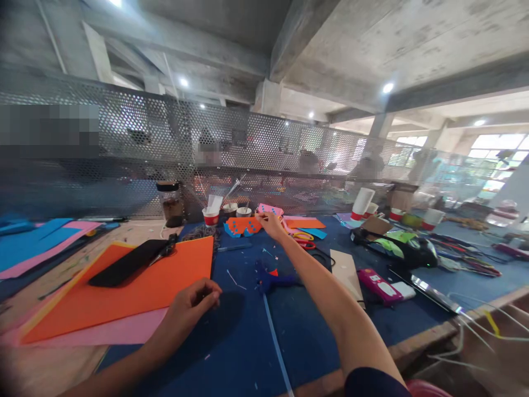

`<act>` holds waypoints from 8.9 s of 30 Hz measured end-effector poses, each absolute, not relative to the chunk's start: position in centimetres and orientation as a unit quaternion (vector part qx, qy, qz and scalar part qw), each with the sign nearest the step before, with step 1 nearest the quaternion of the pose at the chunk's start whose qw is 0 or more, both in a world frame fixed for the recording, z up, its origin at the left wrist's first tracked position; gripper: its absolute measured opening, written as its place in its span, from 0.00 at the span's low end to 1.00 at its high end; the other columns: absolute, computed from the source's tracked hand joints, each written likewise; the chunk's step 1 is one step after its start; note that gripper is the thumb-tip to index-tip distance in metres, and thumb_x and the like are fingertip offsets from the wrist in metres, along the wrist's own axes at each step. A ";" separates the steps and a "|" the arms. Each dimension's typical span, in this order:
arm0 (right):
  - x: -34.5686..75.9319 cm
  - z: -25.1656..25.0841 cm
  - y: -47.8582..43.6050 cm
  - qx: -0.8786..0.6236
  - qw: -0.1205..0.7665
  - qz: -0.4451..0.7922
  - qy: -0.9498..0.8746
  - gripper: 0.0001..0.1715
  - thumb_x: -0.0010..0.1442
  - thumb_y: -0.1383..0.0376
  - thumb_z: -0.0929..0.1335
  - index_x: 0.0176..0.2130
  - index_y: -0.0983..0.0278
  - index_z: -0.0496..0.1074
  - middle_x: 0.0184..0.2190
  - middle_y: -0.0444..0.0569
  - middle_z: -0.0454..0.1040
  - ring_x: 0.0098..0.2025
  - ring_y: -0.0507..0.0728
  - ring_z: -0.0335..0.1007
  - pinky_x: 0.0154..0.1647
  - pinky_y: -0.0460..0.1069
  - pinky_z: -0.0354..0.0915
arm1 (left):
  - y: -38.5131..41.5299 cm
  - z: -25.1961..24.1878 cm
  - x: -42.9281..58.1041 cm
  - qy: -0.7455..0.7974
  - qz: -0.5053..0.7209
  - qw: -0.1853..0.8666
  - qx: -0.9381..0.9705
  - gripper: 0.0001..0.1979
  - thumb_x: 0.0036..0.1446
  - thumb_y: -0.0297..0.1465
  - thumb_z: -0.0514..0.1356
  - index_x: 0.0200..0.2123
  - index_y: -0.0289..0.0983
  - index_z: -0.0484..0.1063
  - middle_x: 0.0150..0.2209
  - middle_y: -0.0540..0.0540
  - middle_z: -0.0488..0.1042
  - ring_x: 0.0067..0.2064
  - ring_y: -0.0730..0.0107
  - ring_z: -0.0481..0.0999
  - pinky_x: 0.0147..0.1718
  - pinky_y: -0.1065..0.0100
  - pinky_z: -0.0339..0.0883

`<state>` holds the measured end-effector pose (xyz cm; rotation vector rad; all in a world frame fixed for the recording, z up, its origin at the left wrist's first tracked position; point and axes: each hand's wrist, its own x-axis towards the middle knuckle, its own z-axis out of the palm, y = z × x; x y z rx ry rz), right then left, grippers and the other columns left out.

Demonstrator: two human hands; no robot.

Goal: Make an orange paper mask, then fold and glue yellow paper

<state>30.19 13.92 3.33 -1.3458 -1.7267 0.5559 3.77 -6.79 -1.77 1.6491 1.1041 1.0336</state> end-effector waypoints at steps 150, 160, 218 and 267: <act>24.5 2.5 -6.7 -0.408 0.370 -0.069 -0.832 0.06 0.72 0.61 0.67 0.43 0.59 0.73 0.40 0.46 0.77 0.49 0.58 0.70 0.70 0.59 0.49 | -6.9 -1.3 3.5 0.346 0.462 0.550 0.603 0.07 0.56 0.34 0.68 0.31 0.37 0.76 0.29 0.49 0.78 0.32 0.70 0.74 0.36 0.69 0.67; 24.5 2.6 -6.9 -0.406 0.366 -0.072 -0.834 0.06 0.72 0.61 0.66 0.43 0.59 0.73 0.40 0.46 0.76 0.49 0.57 0.70 0.71 0.59 0.48 | -6.8 -1.4 3.4 0.339 0.462 0.551 0.606 0.06 0.58 0.33 0.66 0.31 0.37 0.75 0.30 0.49 0.78 0.33 0.69 0.74 0.37 0.68 0.67; 24.5 2.6 -6.9 -0.412 0.353 -0.085 -0.836 0.07 0.73 0.61 0.65 0.42 0.58 0.72 0.40 0.46 0.77 0.48 0.58 0.70 0.70 0.61 0.48 | -7.0 -0.9 3.5 0.346 0.465 0.556 0.596 0.05 0.54 0.32 0.65 0.31 0.37 0.79 0.28 0.48 0.76 0.32 0.68 0.72 0.35 0.67 0.65; 26.0 2.0 -3.4 -0.450 0.517 0.123 -0.718 0.10 0.70 0.59 0.66 0.47 0.58 0.76 0.47 0.50 0.72 0.51 0.59 0.69 0.54 0.56 0.67 | -5.9 -1.1 3.1 0.382 0.542 0.574 0.480 0.12 0.49 0.37 0.75 0.34 0.37 0.81 0.31 0.49 0.79 0.33 0.72 0.74 0.36 0.71 0.69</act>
